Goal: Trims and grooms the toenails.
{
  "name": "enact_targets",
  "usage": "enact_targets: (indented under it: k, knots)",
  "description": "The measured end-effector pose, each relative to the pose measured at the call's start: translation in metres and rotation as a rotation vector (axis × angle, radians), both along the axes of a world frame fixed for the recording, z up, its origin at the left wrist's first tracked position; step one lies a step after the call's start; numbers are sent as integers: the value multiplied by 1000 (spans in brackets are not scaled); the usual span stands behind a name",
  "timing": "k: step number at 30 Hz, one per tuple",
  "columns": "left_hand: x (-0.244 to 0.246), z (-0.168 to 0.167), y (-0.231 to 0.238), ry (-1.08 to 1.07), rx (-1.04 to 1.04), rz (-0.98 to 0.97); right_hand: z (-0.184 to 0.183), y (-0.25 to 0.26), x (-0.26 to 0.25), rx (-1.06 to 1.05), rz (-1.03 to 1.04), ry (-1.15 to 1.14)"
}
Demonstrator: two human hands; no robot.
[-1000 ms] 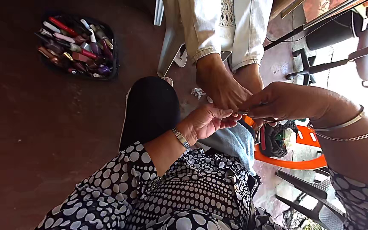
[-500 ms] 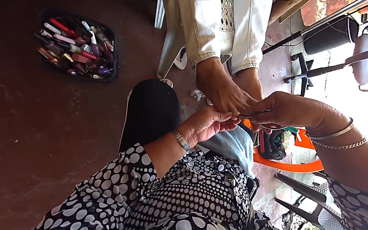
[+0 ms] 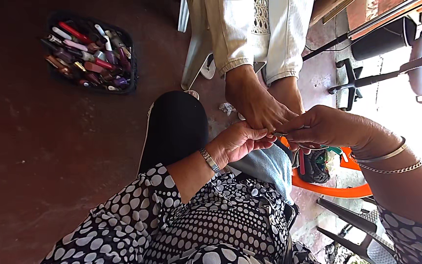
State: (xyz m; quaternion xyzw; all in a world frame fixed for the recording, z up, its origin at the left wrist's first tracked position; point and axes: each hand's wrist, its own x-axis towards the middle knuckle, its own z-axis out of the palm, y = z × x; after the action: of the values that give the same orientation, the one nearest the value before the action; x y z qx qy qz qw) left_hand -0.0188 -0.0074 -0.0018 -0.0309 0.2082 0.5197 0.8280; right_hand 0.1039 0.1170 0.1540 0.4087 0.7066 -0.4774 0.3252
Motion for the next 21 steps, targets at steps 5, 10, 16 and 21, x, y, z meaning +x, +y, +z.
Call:
enact_targets:
  k: [5,10,16,21]
  knots:
    - [0,0,-1,27,12,-7,2,0,-4,-9,24,-59]
    - [4,3,-5,77,-6,-6,5,-1,-7,24,70,-88]
    - [0,-3,1,19,35,-16,1,1,-9,55,85,-63]
    - [-1,-3,1,31,42,-19,6,2,-14,29,131,-128]
